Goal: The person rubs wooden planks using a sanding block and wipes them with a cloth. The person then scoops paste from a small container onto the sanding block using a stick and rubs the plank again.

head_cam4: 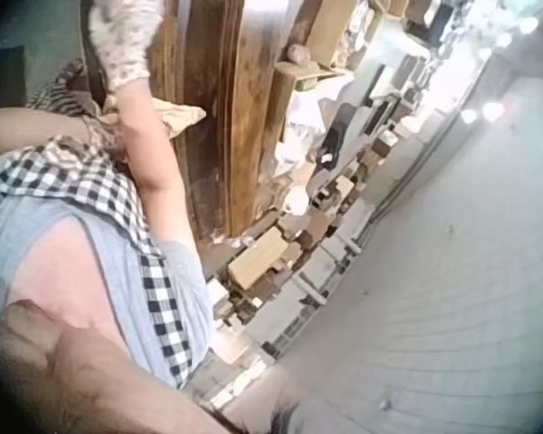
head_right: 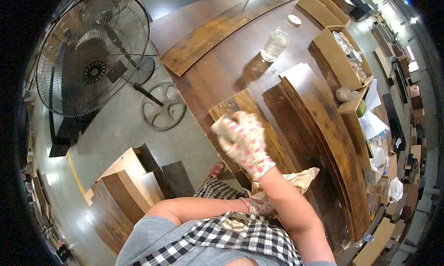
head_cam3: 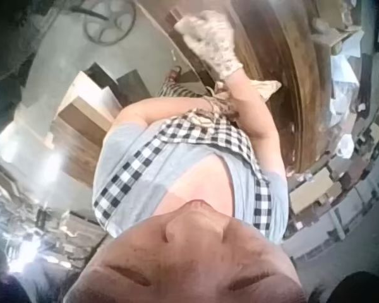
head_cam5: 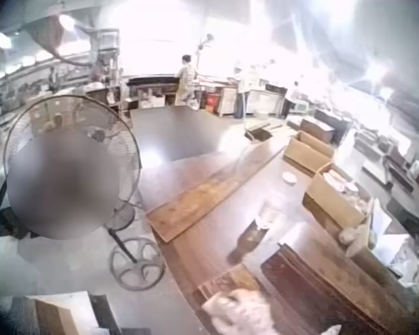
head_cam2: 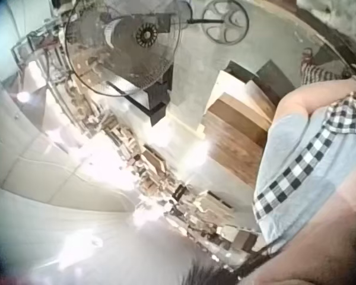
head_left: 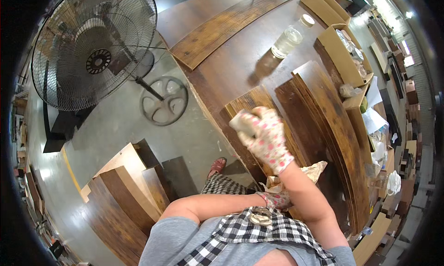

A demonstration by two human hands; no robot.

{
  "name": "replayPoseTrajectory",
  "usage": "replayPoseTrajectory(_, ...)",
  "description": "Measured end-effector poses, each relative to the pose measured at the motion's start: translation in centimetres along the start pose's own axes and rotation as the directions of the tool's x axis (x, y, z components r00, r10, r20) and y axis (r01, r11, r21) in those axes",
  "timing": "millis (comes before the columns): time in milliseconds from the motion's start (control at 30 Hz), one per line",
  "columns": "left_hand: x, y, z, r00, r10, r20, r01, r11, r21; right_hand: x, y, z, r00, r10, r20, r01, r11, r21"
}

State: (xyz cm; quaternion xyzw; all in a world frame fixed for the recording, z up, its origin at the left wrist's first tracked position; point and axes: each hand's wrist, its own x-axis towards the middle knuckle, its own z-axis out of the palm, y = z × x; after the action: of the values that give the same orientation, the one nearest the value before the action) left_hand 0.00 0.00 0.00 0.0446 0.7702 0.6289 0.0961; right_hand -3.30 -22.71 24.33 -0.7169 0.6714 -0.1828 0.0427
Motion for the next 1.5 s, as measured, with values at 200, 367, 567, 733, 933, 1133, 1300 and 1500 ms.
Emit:
replayPoseTrajectory(200,-4.4,12.9,-11.5,0.997,0.069,-0.021,-0.063,0.975,0.211,0.2,0.4,0.2,0.998,-0.022,-0.055,0.026,0.996,0.081)
replayPoseTrajectory(367,2.0,0.7,1.5,0.894,0.352,-0.278,-0.281,0.923,0.262,1.1,2.7,-1.3,0.994,0.024,-0.108,-0.028,0.999,-0.036)
replayPoseTrajectory(567,-4.4,11.9,-10.6,0.884,0.412,-0.221,-0.362,0.903,0.233,1.1,5.2,-1.5,0.951,0.192,-0.241,-0.208,0.977,-0.043)
replayPoseTrajectory(733,-6.9,17.0,-16.5,0.960,0.190,0.204,-0.214,0.972,0.098,-4.3,4.5,-1.1,0.904,0.348,-0.248,-0.355,0.935,0.020)
replayPoseTrajectory(933,-6.4,15.3,-14.9,0.894,0.357,0.269,-0.430,0.855,0.292,-20.0,5.1,-6.2,0.719,0.645,-0.258,-0.666,0.746,0.008)
replayPoseTrajectory(1133,-6.3,15.4,-14.7,0.891,0.339,0.301,-0.446,0.774,0.450,-13.7,3.5,-6.2,0.762,0.565,-0.317,-0.552,0.822,0.141)
replayPoseTrajectory(1300,-6.7,14.2,-14.5,0.929,0.009,0.370,-0.151,0.922,0.357,-14.5,2.8,-4.4,0.751,0.620,-0.228,-0.612,0.783,0.111)
replayPoseTrajectory(1500,-6.5,15.7,-14.2,0.922,0.261,0.286,-0.383,0.718,0.581,-32.7,3.3,-9.3,0.257,0.887,-0.383,-0.966,0.251,-0.067)
